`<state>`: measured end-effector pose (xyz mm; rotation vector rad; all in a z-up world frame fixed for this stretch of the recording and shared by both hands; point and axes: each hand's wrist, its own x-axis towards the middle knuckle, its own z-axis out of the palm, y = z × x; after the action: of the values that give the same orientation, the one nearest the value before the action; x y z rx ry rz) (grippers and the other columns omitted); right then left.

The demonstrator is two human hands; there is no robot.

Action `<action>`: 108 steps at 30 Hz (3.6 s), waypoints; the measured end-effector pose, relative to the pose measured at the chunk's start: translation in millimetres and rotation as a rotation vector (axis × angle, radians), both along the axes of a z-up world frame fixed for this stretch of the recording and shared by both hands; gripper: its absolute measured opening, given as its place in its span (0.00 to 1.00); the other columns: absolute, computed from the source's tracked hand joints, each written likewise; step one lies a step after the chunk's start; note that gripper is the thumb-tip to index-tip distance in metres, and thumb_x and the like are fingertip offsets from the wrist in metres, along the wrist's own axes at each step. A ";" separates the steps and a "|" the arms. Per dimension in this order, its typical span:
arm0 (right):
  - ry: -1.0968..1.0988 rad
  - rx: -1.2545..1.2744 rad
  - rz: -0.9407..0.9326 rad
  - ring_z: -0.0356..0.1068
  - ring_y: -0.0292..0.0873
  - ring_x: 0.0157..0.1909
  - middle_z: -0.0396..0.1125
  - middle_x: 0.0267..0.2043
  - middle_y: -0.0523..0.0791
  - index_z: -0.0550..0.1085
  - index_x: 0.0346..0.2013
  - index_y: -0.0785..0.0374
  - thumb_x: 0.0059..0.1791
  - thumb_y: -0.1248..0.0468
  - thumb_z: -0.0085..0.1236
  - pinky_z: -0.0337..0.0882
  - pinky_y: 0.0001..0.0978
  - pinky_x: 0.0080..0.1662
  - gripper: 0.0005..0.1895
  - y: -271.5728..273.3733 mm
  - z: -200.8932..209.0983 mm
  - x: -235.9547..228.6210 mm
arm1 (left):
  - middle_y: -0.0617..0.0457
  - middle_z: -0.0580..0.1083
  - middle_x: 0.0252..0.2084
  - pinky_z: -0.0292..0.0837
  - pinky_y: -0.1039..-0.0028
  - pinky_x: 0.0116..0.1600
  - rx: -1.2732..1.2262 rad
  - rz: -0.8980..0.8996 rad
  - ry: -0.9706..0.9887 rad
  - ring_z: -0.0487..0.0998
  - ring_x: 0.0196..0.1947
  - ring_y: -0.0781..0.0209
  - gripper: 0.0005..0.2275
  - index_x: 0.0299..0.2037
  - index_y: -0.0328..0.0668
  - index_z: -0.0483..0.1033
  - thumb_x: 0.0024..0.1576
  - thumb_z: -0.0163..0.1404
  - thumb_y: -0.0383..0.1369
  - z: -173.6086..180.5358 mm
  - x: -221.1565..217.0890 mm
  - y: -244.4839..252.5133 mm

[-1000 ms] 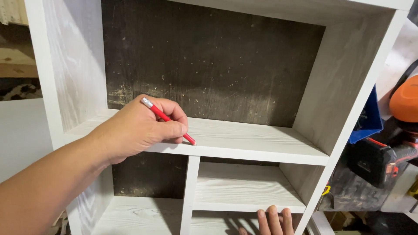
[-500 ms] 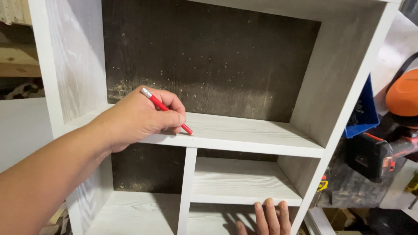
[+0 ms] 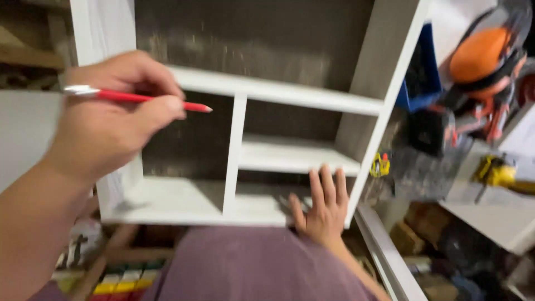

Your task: Measuring and marking positions on a wooden shelf unit using a tape measure and pencil

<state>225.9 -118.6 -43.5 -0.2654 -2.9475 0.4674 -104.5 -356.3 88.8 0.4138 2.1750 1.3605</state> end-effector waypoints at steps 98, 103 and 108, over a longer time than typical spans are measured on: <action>0.136 0.166 -0.224 0.49 0.52 0.81 0.55 0.79 0.43 0.67 0.75 0.46 0.57 0.43 0.57 0.54 0.49 0.72 0.33 30.4 -28.6 10.2 | 0.48 0.79 0.26 0.76 0.65 0.38 0.310 -0.195 0.255 0.78 0.28 0.47 0.01 0.35 0.41 0.83 0.58 0.58 0.27 -123.7 206.3 -84.4; 0.140 0.165 -0.222 0.49 0.51 0.81 0.55 0.79 0.43 0.67 0.75 0.45 0.57 0.42 0.56 0.53 0.48 0.72 0.33 31.2 -29.2 10.5 | 0.48 0.79 0.26 0.76 0.65 0.38 0.312 -0.206 0.258 0.78 0.28 0.47 0.01 0.35 0.42 0.83 0.58 0.59 0.27 -129.9 207.2 -85.9; 0.137 0.167 -0.227 0.48 0.50 0.81 0.54 0.80 0.42 0.67 0.75 0.45 0.58 0.42 0.55 0.53 0.49 0.72 0.32 31.7 -30.2 10.8 | 0.49 0.79 0.26 0.76 0.66 0.38 0.325 -0.212 0.257 0.78 0.28 0.48 0.01 0.34 0.43 0.83 0.58 0.59 0.28 -125.6 206.5 -84.8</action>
<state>236.7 -87.0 -73.6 -0.5176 -2.7577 0.1998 102.0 -441.1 -36.8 0.9609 2.0321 1.6132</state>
